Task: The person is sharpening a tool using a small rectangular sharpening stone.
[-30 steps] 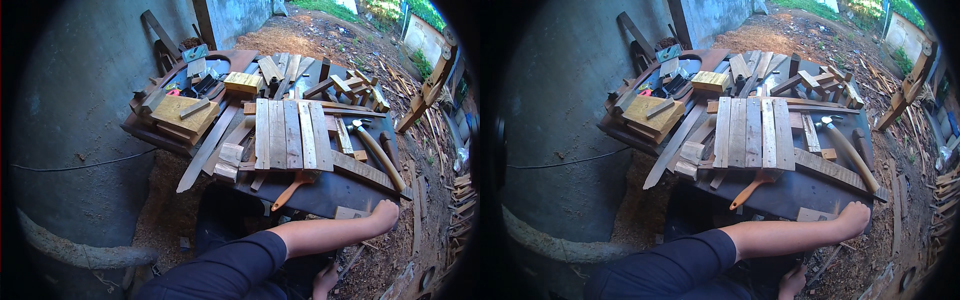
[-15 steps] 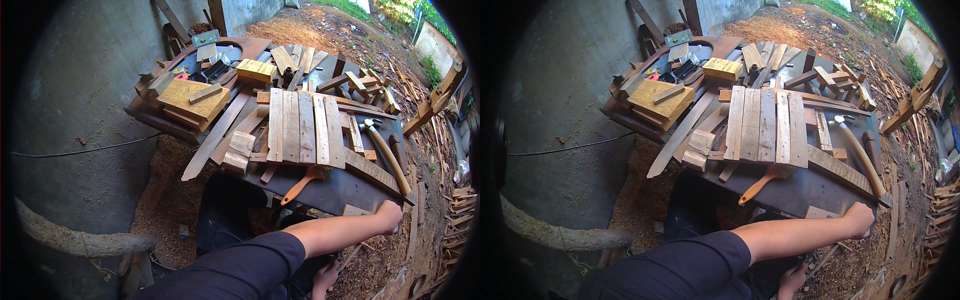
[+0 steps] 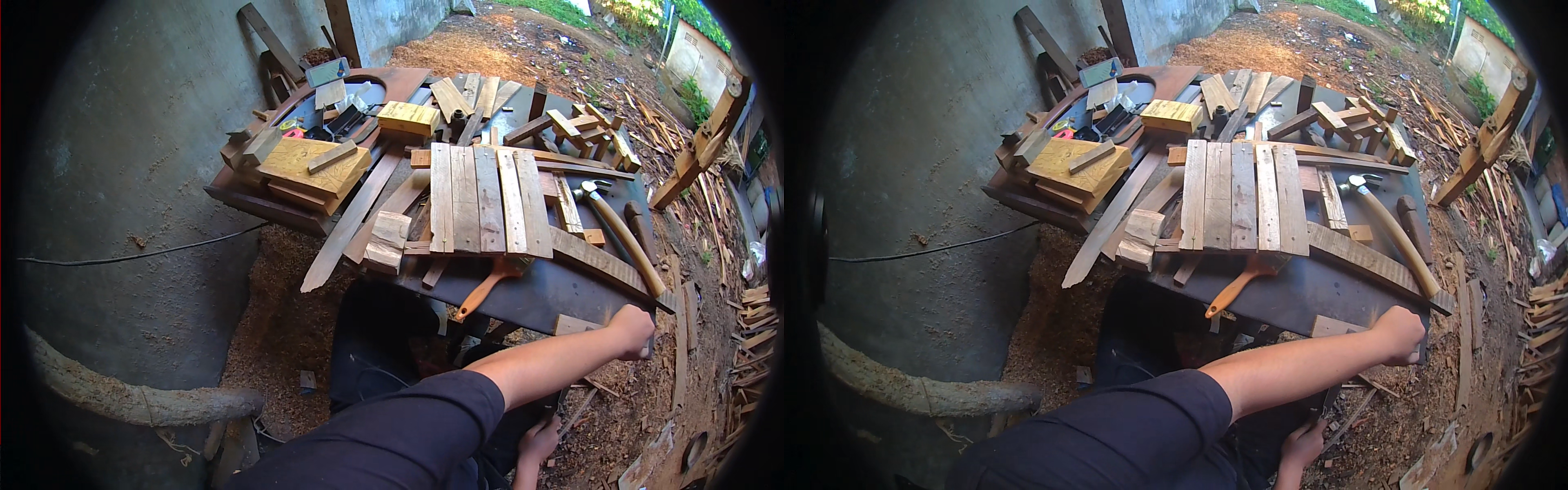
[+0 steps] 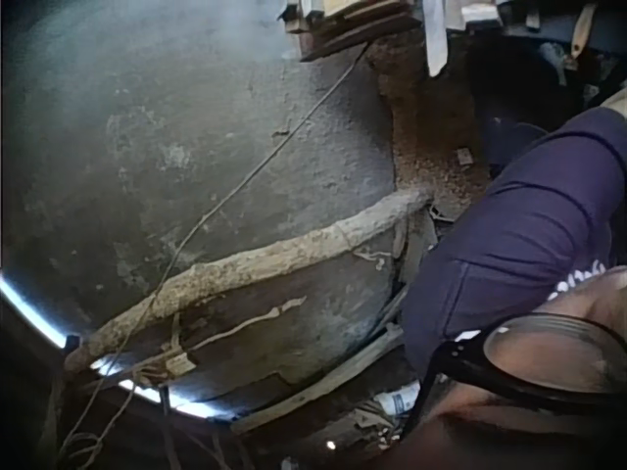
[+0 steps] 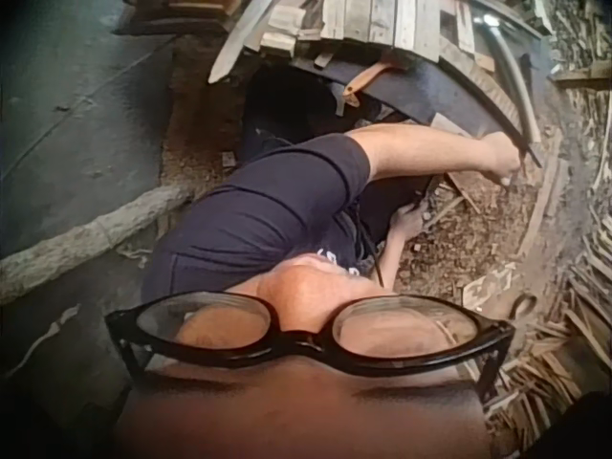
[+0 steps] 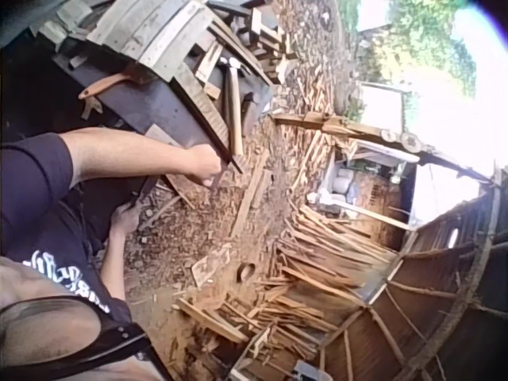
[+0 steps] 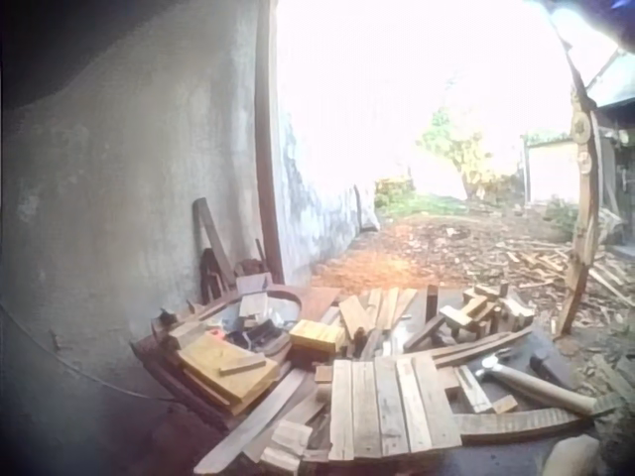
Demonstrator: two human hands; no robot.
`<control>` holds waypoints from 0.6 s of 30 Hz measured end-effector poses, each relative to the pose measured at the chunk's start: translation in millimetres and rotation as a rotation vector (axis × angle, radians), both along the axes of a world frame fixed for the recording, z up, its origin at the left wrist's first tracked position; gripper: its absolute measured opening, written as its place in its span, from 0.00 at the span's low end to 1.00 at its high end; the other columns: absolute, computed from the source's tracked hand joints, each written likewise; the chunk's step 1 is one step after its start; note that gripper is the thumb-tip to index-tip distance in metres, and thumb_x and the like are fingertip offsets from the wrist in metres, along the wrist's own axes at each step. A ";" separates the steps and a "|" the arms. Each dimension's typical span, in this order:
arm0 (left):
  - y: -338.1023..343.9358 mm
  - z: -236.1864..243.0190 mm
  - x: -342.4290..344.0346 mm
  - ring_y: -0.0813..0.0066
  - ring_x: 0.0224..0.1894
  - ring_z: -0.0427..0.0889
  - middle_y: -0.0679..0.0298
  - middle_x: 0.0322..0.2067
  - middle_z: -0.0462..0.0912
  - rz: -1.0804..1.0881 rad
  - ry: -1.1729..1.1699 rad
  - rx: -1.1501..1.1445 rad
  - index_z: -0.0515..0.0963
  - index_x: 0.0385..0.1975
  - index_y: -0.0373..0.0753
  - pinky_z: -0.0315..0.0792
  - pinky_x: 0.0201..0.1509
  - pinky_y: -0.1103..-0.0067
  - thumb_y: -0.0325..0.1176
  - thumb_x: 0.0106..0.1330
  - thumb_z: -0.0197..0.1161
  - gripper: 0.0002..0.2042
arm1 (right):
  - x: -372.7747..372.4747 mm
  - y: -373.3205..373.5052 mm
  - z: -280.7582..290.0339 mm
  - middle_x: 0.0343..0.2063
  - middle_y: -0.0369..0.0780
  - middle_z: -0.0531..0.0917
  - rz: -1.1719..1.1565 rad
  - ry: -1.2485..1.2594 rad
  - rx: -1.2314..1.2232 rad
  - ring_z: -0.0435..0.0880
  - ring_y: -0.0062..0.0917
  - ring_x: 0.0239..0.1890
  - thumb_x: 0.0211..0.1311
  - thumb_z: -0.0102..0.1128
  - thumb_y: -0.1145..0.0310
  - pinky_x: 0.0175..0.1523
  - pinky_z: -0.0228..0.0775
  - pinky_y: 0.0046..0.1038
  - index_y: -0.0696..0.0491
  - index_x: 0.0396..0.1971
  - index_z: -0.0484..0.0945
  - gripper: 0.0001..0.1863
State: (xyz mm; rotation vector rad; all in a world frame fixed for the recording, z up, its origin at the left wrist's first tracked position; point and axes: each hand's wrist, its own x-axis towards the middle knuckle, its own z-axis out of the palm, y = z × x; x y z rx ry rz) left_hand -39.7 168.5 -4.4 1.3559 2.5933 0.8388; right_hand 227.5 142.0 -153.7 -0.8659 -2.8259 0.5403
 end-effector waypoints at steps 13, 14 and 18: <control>-6.3 -0.7 -0.1 0.54 0.33 0.88 0.52 0.27 0.87 -0.020 0.015 -0.002 0.86 0.22 0.38 0.81 0.41 0.64 0.47 0.53 0.66 0.16 | 3.0 15.3 -12.8 0.29 0.60 0.83 -0.031 0.008 -0.083 0.81 0.63 0.35 0.77 0.46 0.58 0.37 0.67 0.59 0.56 0.44 0.74 0.16; -6.2 -3.8 -0.4 0.54 0.33 0.88 0.53 0.26 0.87 -0.004 0.026 0.022 0.86 0.21 0.38 0.81 0.41 0.64 0.47 0.53 0.66 0.17 | 2.1 15.9 -11.9 0.29 0.60 0.83 -0.033 0.005 -0.095 0.81 0.63 0.35 0.77 0.46 0.58 0.37 0.67 0.59 0.56 0.44 0.74 0.16; -5.2 -6.9 0.6 0.53 0.34 0.87 0.53 0.27 0.86 0.007 0.022 0.046 0.84 0.22 0.36 0.81 0.42 0.63 0.46 0.53 0.68 0.16 | 3.9 24.5 -18.8 0.31 0.59 0.84 -0.022 0.006 -0.121 0.82 0.62 0.36 0.77 0.46 0.58 0.37 0.68 0.59 0.56 0.46 0.74 0.16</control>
